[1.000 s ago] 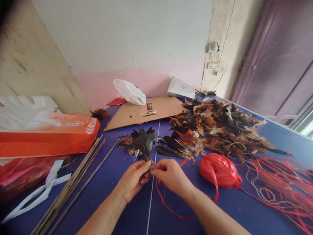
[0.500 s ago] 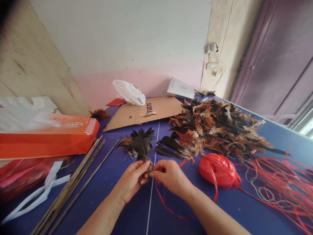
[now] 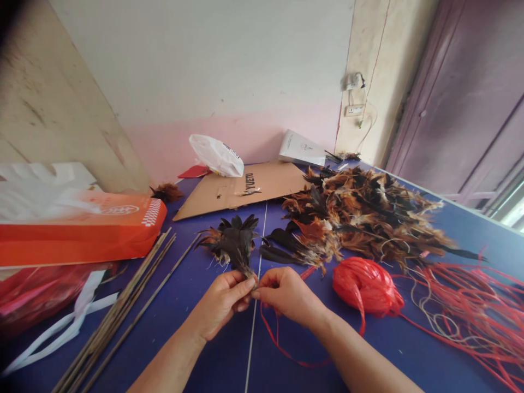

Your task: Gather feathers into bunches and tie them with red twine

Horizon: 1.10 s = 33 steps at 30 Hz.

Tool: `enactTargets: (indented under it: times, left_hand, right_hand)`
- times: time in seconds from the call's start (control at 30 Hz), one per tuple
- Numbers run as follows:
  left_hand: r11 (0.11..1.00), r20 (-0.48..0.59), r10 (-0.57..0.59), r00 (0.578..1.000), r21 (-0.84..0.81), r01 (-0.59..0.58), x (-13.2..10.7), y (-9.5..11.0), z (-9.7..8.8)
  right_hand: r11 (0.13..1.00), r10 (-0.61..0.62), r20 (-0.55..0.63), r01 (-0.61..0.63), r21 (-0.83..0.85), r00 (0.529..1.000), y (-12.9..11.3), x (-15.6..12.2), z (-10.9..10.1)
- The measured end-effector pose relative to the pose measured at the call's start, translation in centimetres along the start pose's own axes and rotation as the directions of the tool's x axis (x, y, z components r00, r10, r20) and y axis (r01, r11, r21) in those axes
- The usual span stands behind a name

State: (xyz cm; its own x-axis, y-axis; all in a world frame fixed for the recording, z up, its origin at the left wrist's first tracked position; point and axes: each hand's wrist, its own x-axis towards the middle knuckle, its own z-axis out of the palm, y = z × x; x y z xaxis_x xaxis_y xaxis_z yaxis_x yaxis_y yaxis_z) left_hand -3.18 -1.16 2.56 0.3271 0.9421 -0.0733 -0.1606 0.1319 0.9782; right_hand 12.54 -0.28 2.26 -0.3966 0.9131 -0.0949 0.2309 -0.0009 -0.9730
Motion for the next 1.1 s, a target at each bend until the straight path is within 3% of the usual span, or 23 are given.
enactTargets:
  times: [0.23,0.4,0.63,0.73,0.97,1.1]
  left_hand:
    - [0.98,-0.008,0.074,0.997,0.187,-0.071,0.1,0.0,-0.3]
    - [0.954,-0.076,0.088,0.993,0.293,-0.062,0.4,-0.1,-0.8]
    - [0.929,0.178,0.042,0.983,0.355,-0.104,-0.2,-0.2,0.2]
    - [0.925,0.218,0.012,0.976,0.369,-0.094,-0.4,-0.3,0.4]
    - [0.917,0.083,0.026,0.996,0.395,-0.057,0.2,-1.2,0.4]
    - [0.891,0.017,0.057,0.998,0.449,-0.059,0.3,-1.6,0.6]
  right_hand:
    - [1.0,0.009,-0.003,-0.009,0.029,1.0,-0.1,0.0,-0.5]
    - [0.973,-0.043,-0.08,0.059,0.221,0.996,-0.7,0.1,-2.2]
    - [0.953,0.032,0.07,-0.052,0.298,0.997,-0.7,-0.1,-1.1]
    - [0.94,0.051,0.037,-0.06,0.335,0.998,-0.8,-0.2,-0.3]
    - [0.952,0.057,-0.144,-0.011,0.305,0.988,-0.1,0.5,0.1]
    - [0.957,0.055,-0.192,0.003,0.289,0.98,0.3,0.9,0.4]
